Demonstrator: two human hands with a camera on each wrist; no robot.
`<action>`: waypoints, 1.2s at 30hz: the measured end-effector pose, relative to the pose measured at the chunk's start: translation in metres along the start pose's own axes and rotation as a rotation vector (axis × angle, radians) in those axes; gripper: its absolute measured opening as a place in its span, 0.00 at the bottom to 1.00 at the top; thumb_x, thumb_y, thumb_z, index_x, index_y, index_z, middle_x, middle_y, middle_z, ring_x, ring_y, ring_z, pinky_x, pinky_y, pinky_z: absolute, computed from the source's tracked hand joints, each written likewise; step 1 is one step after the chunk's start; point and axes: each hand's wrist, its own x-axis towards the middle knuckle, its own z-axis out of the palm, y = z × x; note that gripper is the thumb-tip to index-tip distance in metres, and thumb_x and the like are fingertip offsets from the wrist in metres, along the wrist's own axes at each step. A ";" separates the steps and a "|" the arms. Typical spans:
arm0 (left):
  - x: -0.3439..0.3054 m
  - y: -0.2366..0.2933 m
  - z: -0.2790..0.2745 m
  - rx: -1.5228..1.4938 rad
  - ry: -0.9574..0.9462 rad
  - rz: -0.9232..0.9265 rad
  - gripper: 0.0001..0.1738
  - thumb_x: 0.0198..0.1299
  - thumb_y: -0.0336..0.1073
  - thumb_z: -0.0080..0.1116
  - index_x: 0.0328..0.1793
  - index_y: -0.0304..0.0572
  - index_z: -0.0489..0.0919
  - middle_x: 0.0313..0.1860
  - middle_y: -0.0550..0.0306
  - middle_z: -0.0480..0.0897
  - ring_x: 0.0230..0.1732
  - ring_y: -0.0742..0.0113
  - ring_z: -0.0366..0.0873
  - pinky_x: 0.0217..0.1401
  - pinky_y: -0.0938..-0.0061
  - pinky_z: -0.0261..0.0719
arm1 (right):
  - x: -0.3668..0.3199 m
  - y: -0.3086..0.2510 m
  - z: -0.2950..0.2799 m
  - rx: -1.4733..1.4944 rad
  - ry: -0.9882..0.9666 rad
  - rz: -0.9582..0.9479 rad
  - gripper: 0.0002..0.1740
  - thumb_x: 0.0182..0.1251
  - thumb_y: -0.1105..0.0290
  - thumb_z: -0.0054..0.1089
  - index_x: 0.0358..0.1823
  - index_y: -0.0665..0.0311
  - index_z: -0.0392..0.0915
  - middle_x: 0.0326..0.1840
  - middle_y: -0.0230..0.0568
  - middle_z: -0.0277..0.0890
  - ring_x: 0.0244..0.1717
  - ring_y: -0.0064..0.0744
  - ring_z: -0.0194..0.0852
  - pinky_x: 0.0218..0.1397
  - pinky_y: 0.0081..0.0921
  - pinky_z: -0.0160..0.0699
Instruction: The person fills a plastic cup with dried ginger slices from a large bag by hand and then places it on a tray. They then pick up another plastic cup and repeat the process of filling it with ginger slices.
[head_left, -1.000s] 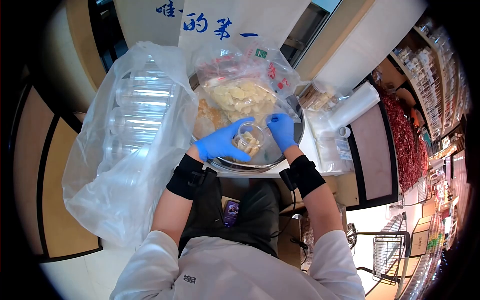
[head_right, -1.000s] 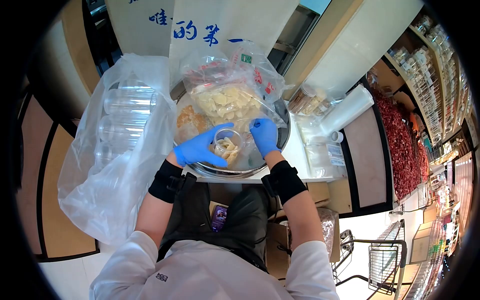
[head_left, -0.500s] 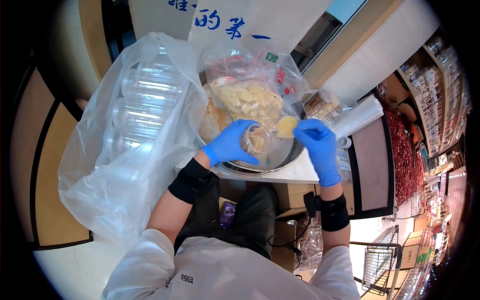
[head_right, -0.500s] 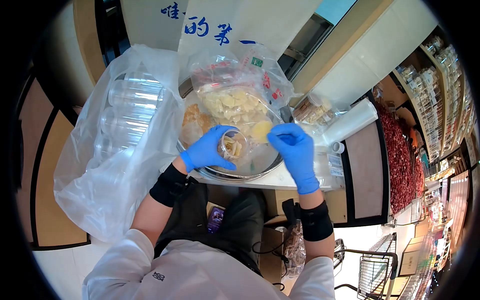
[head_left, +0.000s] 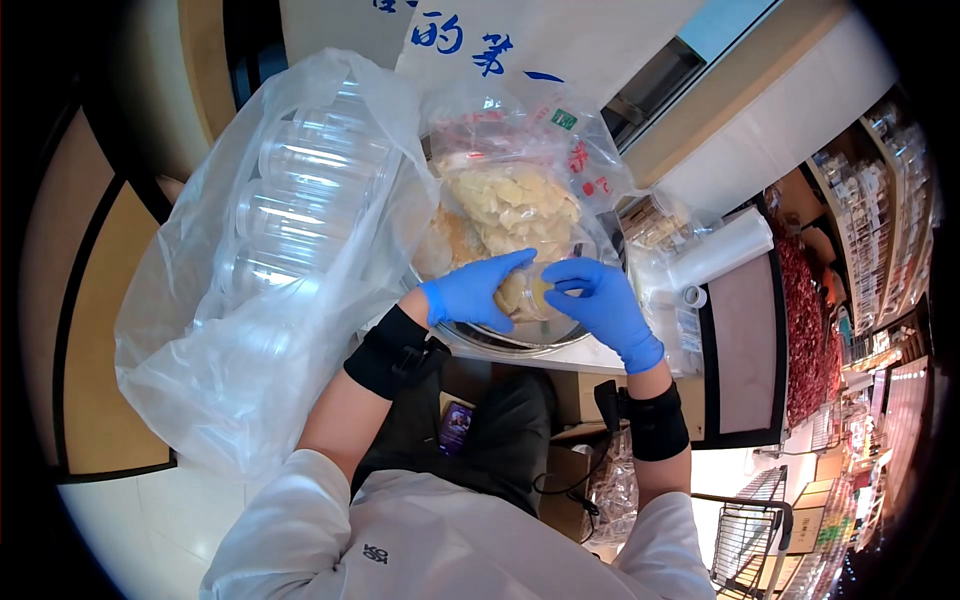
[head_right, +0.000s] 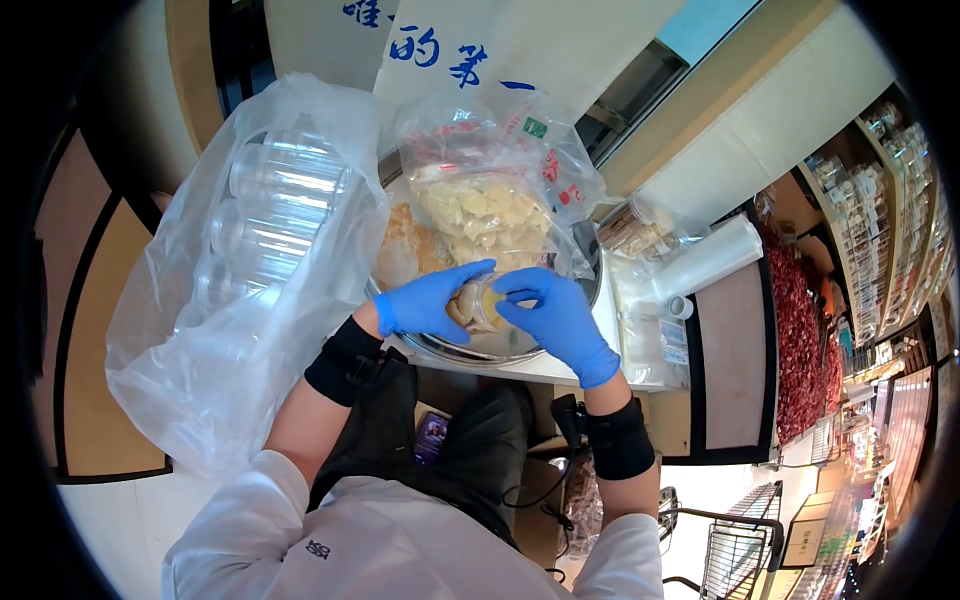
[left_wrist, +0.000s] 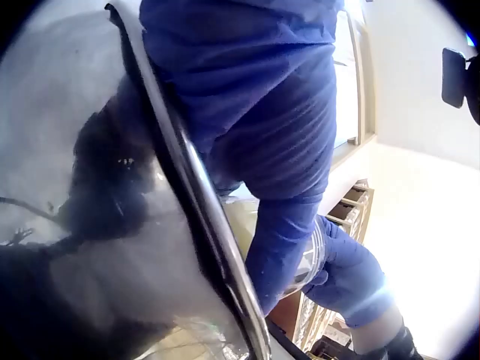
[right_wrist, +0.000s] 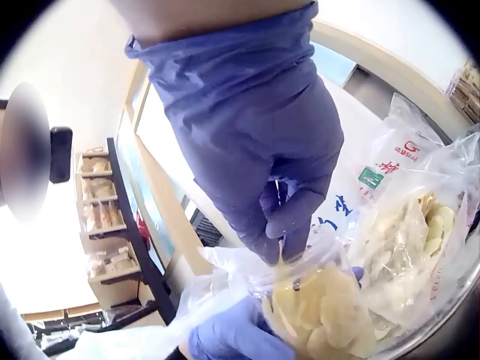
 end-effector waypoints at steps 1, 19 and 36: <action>0.000 -0.001 0.000 -0.004 0.005 -0.001 0.57 0.42 0.39 0.75 0.79 0.43 0.56 0.72 0.43 0.67 0.71 0.54 0.66 0.73 0.67 0.63 | 0.000 0.001 -0.005 -0.046 0.016 0.006 0.14 0.60 0.74 0.67 0.48 0.65 0.82 0.45 0.33 0.83 0.41 0.21 0.80 0.44 0.20 0.79; 0.003 0.009 0.004 0.150 -0.001 -0.106 0.55 0.41 0.55 0.76 0.75 0.45 0.62 0.63 0.40 0.76 0.63 0.45 0.74 0.67 0.63 0.69 | 0.002 0.019 0.016 0.404 0.159 0.303 0.11 0.58 0.78 0.68 0.43 0.68 0.83 0.37 0.33 0.83 0.40 0.19 0.79 0.45 0.17 0.76; 0.003 0.017 0.011 0.413 -0.052 -0.296 0.56 0.38 0.69 0.71 0.67 0.36 0.69 0.54 0.35 0.80 0.54 0.41 0.79 0.58 0.62 0.76 | -0.006 0.038 0.012 0.516 0.037 0.296 0.10 0.60 0.77 0.64 0.44 0.66 0.79 0.36 0.30 0.81 0.29 0.14 0.73 0.31 0.14 0.71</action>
